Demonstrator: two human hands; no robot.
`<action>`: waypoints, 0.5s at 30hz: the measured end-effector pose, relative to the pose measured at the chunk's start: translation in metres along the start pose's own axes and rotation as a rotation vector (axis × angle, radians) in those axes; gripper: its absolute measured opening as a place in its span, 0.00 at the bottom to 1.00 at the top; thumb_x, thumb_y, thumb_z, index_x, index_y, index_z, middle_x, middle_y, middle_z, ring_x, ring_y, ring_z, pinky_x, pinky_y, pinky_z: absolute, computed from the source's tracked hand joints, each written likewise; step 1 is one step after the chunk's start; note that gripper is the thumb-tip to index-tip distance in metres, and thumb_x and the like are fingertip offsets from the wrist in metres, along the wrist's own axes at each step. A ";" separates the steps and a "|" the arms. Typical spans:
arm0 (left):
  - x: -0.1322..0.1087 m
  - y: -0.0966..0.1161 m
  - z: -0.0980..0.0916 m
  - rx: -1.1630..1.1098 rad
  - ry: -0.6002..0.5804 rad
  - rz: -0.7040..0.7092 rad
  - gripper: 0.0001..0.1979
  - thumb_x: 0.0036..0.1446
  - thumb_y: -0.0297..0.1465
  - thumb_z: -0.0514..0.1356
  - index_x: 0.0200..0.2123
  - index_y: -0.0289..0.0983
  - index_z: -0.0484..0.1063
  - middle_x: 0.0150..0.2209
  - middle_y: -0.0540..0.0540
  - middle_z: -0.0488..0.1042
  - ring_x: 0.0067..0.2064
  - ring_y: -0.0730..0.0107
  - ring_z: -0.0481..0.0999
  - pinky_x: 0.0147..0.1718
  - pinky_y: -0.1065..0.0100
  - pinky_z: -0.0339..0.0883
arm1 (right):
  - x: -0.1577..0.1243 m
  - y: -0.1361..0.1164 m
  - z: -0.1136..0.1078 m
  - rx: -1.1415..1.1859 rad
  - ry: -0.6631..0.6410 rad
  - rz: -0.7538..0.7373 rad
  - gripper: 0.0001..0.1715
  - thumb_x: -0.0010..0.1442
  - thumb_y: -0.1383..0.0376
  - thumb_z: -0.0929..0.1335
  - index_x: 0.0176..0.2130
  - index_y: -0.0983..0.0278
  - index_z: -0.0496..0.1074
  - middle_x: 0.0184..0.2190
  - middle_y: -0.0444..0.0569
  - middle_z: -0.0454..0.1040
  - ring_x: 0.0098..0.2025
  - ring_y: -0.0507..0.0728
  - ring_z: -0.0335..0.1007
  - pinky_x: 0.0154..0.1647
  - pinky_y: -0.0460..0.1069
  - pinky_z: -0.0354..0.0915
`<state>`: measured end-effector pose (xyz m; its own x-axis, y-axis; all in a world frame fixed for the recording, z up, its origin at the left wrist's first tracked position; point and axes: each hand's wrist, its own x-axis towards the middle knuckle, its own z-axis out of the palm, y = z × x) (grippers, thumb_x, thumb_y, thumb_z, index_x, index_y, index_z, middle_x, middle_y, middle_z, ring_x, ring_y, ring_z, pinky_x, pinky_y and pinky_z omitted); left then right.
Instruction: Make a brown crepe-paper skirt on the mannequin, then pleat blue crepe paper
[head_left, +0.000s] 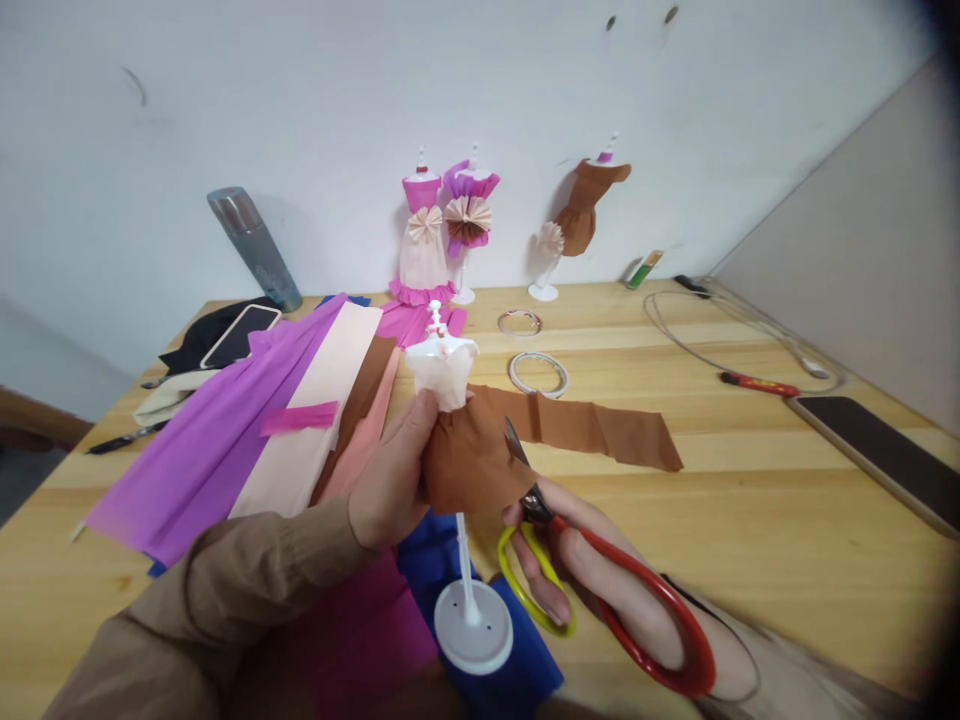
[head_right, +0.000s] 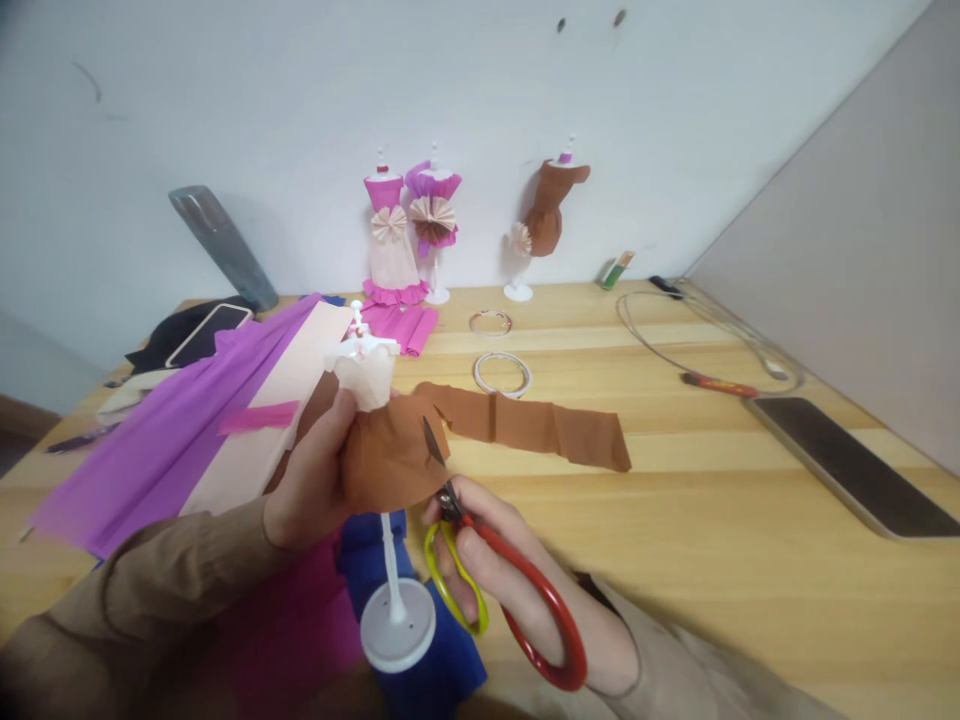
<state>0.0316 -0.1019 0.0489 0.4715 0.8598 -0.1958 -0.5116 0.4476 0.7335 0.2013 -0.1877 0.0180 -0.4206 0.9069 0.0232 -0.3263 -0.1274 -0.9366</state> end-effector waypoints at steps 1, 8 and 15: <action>0.000 0.000 0.000 0.007 0.002 -0.002 0.27 0.60 0.47 0.58 0.57 0.38 0.71 0.47 0.42 0.81 0.55 0.51 0.76 0.55 0.57 0.70 | 0.000 0.001 0.000 0.003 -0.002 0.002 0.25 0.64 0.45 0.63 0.44 0.63 0.66 0.23 0.42 0.63 0.21 0.50 0.57 0.27 0.49 0.62; 0.000 0.001 0.000 0.029 0.022 -0.006 0.24 0.60 0.47 0.57 0.54 0.39 0.73 0.44 0.44 0.82 0.54 0.51 0.76 0.51 0.58 0.72 | -0.002 0.002 -0.003 0.009 0.003 0.013 0.24 0.64 0.46 0.63 0.46 0.63 0.66 0.29 0.46 0.67 0.23 0.50 0.61 0.27 0.49 0.63; 0.000 0.000 0.000 0.023 0.003 -0.029 0.25 0.59 0.47 0.58 0.53 0.37 0.73 0.40 0.42 0.82 0.51 0.51 0.78 0.49 0.59 0.73 | -0.002 0.001 -0.005 -0.071 0.018 0.046 0.25 0.63 0.44 0.63 0.48 0.60 0.68 0.26 0.45 0.65 0.22 0.52 0.61 0.28 0.51 0.63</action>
<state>0.0319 -0.1021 0.0487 0.4835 0.8475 -0.2190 -0.4809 0.4662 0.7426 0.2059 -0.1876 0.0152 -0.4184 0.9079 -0.0262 -0.2456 -0.1408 -0.9591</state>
